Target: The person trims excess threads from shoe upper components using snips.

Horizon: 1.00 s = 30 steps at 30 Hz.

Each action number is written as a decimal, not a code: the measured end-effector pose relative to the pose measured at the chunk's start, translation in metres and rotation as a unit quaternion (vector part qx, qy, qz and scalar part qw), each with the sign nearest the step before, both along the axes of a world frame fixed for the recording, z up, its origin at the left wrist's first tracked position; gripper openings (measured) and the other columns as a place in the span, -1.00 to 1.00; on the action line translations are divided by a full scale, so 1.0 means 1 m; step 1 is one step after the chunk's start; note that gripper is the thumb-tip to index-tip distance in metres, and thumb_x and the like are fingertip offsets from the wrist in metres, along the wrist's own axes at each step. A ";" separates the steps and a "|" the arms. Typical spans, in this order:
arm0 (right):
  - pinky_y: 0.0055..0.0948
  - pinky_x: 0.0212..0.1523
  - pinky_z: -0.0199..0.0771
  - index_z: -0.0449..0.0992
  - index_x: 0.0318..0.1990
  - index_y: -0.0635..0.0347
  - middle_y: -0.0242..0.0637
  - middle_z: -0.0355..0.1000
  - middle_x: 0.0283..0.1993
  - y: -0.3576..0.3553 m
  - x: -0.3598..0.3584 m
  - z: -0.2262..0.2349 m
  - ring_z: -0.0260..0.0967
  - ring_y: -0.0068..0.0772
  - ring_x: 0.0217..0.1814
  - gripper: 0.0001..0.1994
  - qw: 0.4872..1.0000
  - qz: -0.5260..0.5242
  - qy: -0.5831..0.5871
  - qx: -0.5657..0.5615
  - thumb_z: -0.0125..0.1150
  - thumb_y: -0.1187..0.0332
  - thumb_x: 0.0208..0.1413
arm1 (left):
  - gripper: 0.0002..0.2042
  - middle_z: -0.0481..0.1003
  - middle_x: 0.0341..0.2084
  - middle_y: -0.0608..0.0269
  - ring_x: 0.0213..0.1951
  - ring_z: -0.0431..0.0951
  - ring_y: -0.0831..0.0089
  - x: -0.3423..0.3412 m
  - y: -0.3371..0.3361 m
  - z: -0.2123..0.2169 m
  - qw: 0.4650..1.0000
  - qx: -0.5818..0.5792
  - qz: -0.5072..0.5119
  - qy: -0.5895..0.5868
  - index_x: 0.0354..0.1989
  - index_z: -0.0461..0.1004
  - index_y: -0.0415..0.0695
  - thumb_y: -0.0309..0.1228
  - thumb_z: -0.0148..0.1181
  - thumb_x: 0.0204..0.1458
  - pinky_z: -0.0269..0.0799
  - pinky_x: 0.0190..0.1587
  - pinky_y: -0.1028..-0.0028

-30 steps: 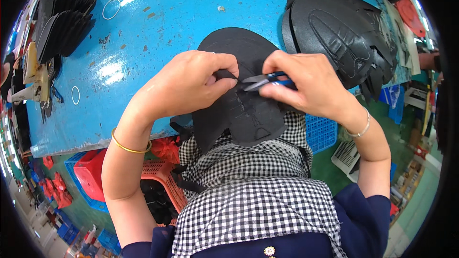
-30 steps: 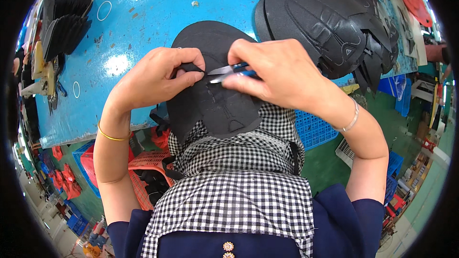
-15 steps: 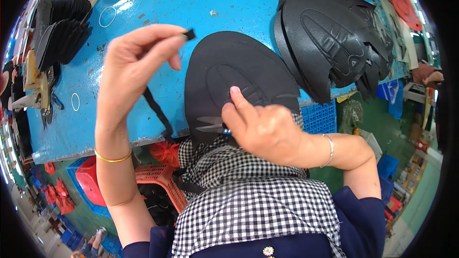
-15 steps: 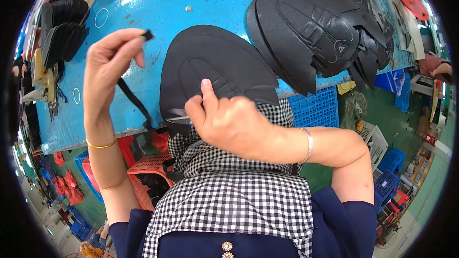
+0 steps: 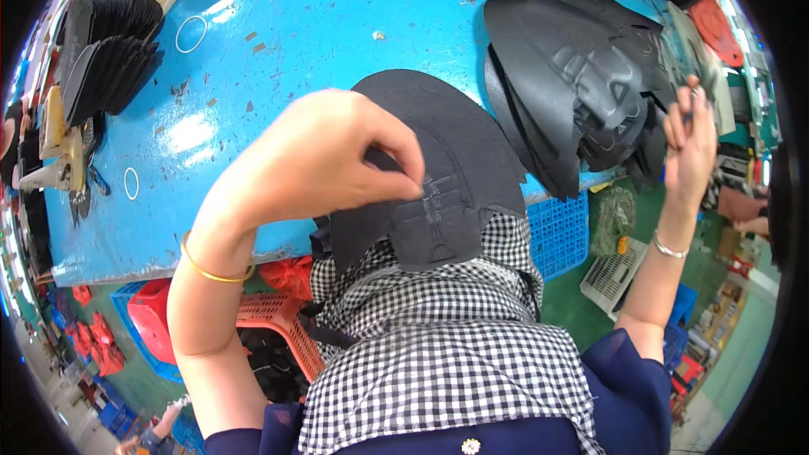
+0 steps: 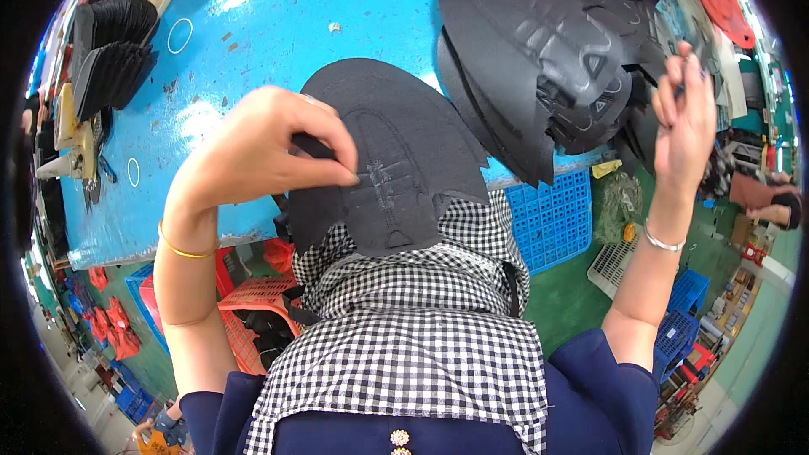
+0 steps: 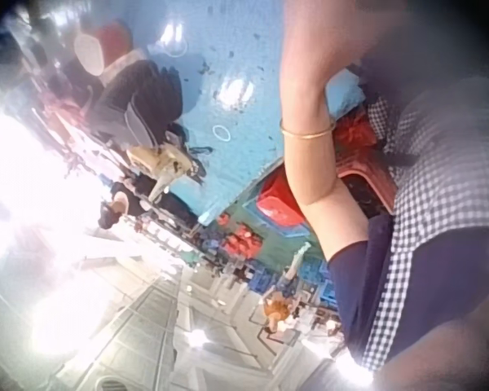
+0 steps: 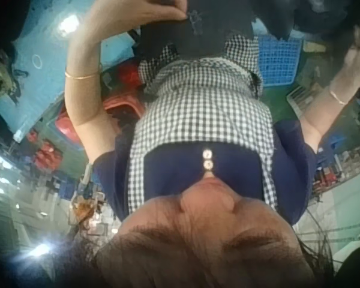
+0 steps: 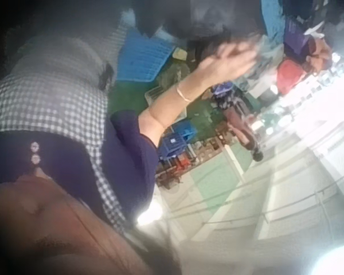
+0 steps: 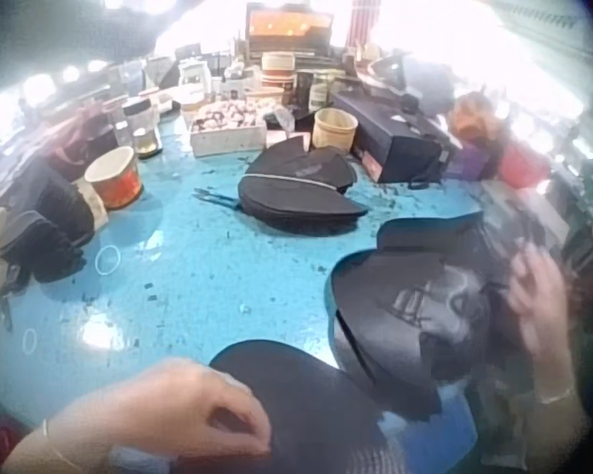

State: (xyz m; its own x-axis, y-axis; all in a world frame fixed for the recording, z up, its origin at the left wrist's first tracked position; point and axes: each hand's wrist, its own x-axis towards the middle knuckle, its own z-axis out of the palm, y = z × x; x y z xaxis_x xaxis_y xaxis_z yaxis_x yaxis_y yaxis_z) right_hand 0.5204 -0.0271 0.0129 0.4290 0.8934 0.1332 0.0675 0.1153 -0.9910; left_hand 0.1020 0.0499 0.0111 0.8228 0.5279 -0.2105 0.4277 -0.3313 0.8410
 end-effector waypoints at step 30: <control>-0.33 -0.61 0.35 0.39 -0.32 0.06 -0.38 0.29 -0.55 -0.019 -0.166 -0.040 0.41 -0.38 -0.51 -0.81 0.755 0.388 -0.527 0.044 0.31 0.41 -0.05 | -0.86 0.54 -0.55 0.04 -0.41 0.55 0.06 0.026 0.006 -0.022 0.976 0.184 -0.098 0.060 -0.38 0.60 -0.20 -0.40 0.28 -0.08 0.45 -0.31 0.22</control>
State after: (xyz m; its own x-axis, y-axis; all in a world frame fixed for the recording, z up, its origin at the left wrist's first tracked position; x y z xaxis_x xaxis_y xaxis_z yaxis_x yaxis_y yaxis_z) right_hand 0.3540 -0.0460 -0.0267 -0.6049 0.7888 0.1088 0.6914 0.5881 -0.4197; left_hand 0.1279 0.0561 -0.0107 0.8966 0.4212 -0.1365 0.4137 -0.6869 0.5976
